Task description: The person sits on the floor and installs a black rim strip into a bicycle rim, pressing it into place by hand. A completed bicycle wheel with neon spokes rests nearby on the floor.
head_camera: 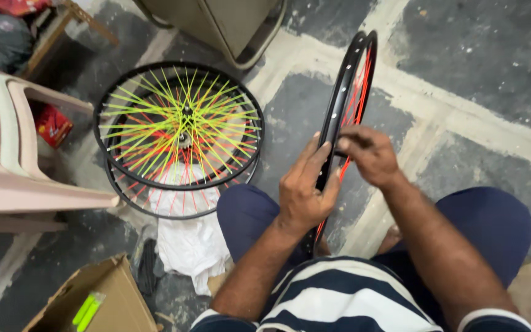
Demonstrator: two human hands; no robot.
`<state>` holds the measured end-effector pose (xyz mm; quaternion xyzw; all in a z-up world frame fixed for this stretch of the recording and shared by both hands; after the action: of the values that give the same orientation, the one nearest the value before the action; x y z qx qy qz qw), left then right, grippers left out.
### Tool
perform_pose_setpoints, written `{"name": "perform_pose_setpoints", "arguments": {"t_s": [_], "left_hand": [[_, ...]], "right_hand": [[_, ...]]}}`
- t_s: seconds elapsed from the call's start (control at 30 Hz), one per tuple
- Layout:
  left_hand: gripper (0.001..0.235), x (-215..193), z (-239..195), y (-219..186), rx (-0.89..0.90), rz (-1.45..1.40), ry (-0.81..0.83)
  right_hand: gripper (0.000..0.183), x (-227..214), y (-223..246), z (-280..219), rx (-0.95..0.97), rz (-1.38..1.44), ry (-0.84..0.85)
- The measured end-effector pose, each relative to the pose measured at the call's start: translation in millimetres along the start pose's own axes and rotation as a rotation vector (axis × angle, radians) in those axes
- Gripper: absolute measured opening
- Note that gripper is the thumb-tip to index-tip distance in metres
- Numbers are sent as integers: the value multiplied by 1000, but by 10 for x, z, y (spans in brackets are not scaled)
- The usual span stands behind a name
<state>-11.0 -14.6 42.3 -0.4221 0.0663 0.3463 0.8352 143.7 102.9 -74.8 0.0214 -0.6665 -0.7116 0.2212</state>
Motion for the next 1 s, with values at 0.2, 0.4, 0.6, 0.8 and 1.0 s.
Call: {"name": "perform_pose_setpoints", "arguments": {"t_s": [0.2,0.4,0.6,0.8,1.0], "left_hand": [[46,26,-22,-2,-24,10,13],[45,79,-47,63,-31,25,13],[44,87,-27,114,-4,61,10],[42,75,-82,121,-9,34,32],[39,67,6,78,-42,84,52]], "right_hand": [[34,-27,212,67,186,325,162],[41,41,314,74,-380,-304,2],[30,210,234,37,-443,-346,-72],[30,-66,310,178,61,191,183],[37,125,-505,-18,-351,-259,-326]]}}
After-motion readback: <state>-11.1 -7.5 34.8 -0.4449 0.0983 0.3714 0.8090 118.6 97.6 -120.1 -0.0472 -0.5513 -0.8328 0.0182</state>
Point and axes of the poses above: each hand's wrist, its own z-axis towards the middle knuckle, its own x-axis out of the palm, y = z × x, the point moved 2 cm from there along z, towards the middle knuckle, and after that the axes turned 7 degrees about -y, right-handed, at the moved point
